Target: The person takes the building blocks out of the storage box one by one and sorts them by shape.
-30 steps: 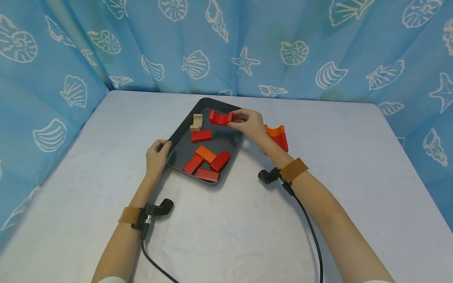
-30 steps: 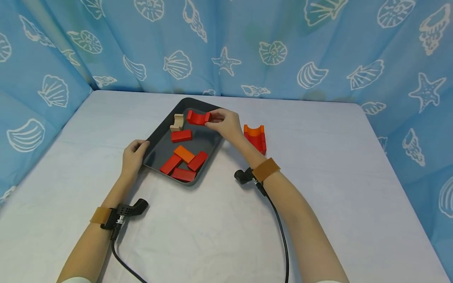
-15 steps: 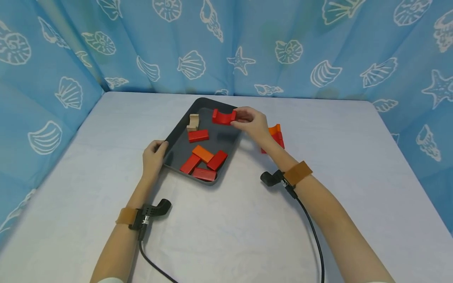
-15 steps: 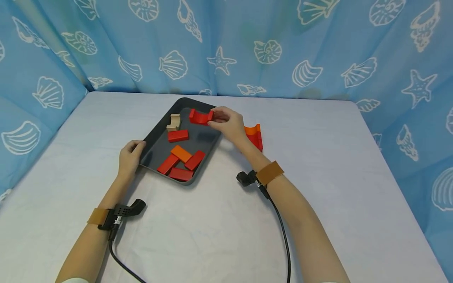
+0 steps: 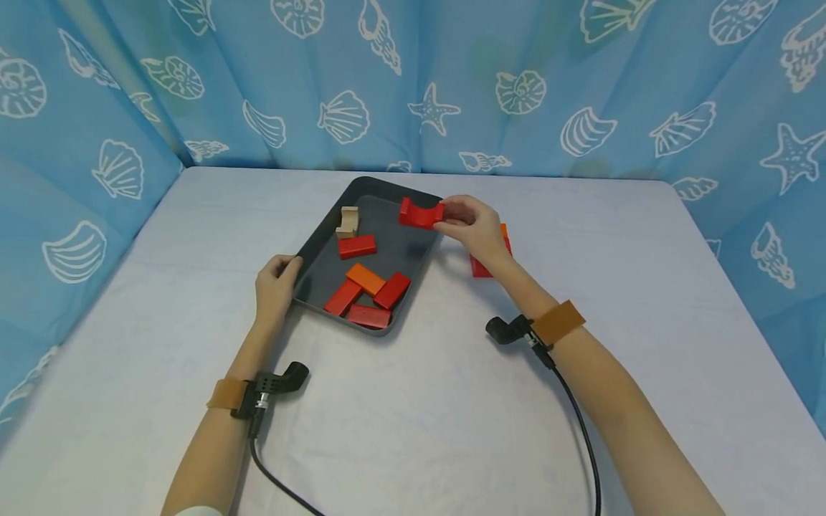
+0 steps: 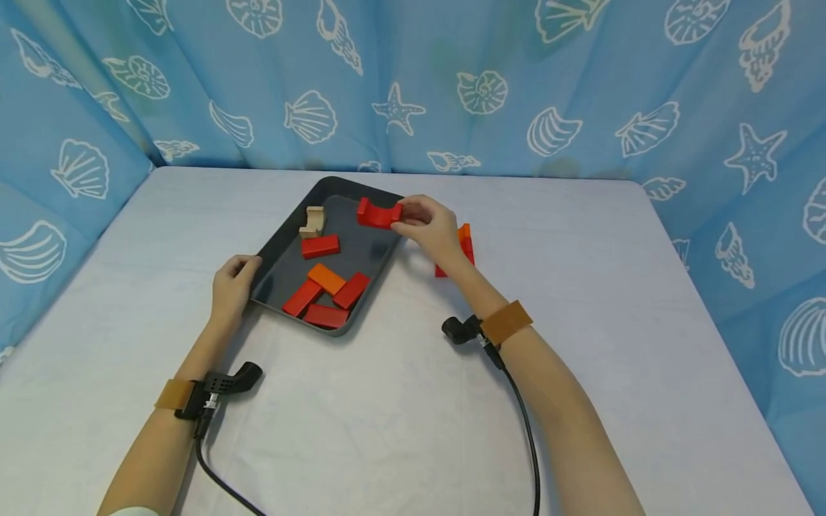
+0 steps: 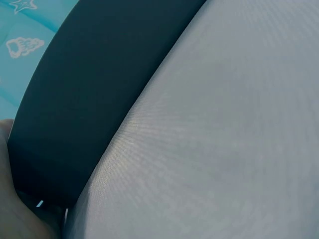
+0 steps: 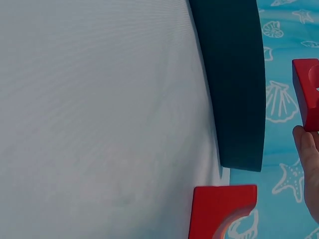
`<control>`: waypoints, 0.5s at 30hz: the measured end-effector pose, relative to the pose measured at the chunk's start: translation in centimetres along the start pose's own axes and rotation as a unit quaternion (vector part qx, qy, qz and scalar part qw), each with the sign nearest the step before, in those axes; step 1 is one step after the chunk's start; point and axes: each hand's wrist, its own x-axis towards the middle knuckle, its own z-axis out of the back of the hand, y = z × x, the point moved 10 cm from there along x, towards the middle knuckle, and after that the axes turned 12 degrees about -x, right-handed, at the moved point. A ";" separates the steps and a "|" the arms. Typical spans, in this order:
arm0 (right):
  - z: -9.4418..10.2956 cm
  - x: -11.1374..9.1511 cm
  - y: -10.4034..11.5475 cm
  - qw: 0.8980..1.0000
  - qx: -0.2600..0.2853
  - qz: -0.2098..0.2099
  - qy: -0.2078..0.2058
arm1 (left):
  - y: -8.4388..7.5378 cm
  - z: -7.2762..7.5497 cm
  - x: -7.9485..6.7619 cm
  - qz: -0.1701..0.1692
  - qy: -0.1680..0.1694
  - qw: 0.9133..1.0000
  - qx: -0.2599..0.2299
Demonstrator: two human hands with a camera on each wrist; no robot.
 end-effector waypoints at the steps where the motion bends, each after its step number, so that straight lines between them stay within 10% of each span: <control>1: 0.1 -0.1 -0.2 1.000 0.002 -0.001 0.001 | 0.0 0.0 0.0 0.000 -0.002 1.000 0.001; 15: 2.5 -0.7 -3.7 0.998 -0.059 -0.007 -0.002 | 0.1 -0.1 -0.1 0.014 0.003 1.000 -0.002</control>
